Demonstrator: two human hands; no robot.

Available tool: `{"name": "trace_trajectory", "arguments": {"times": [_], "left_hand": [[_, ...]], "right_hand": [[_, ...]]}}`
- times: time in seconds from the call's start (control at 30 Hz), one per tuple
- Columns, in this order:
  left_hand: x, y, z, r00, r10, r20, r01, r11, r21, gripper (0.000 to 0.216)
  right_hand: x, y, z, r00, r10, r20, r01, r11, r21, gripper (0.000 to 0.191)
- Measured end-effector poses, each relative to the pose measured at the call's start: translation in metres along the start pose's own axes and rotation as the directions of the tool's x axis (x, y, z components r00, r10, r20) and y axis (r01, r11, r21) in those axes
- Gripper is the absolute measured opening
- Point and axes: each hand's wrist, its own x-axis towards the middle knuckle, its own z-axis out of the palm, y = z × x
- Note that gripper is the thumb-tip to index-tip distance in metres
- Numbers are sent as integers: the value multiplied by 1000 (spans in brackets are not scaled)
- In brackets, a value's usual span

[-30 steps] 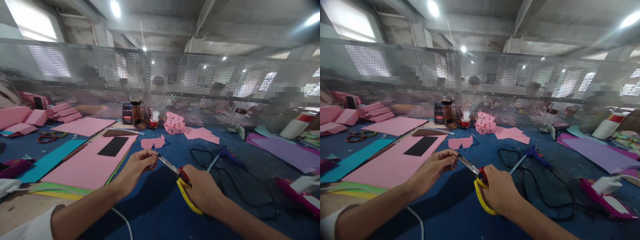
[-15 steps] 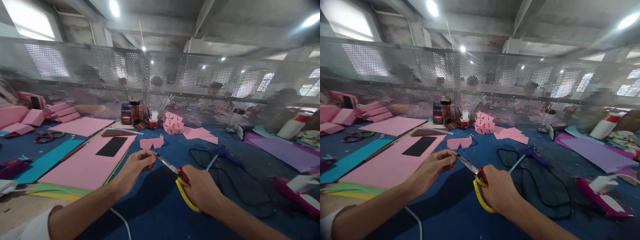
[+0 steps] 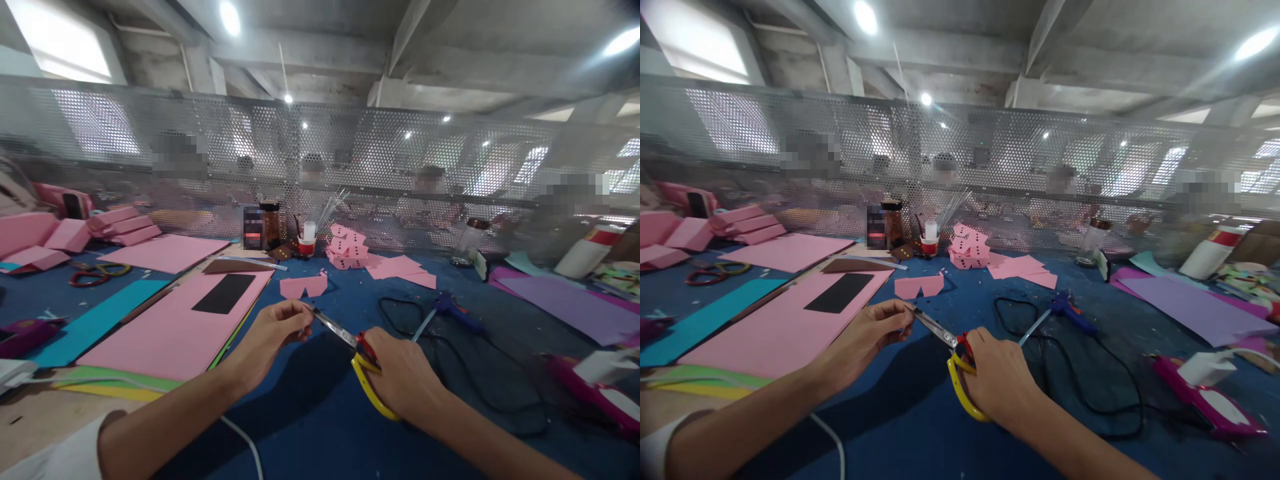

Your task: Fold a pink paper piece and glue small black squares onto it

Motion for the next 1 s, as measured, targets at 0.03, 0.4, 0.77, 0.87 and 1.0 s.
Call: {"name": "trace_trajectory", "arguments": {"times": [0.03,0.4,0.77,0.87,1.0], "left_hand": [[0,0,0,1000,1,1,-1,1000,1,11],[-1,-1,0,1000,9,6,-9,1000,-13,13],[-1,1,2,1000,-5,-19,5,1000,-16,13],[-1,1,1,1000,2,-1,-2,1000,-22,13],[-1,2,1,1000,12,20,-12,1000,-13,14]], "right_hand": [[0,0,0,1000,1,2,-1,1000,-3,8],[-2,0,-2,1000,-11,-4,11,999,-33,13],[-3,-1,-4,1000,10,-13,-10,1000,-22,12],[-3,-1,-3,1000,12,-12,-12,1000,-18,13],[-3,0,-2,1000,6,-17,-6,1000,-2,12]]}}
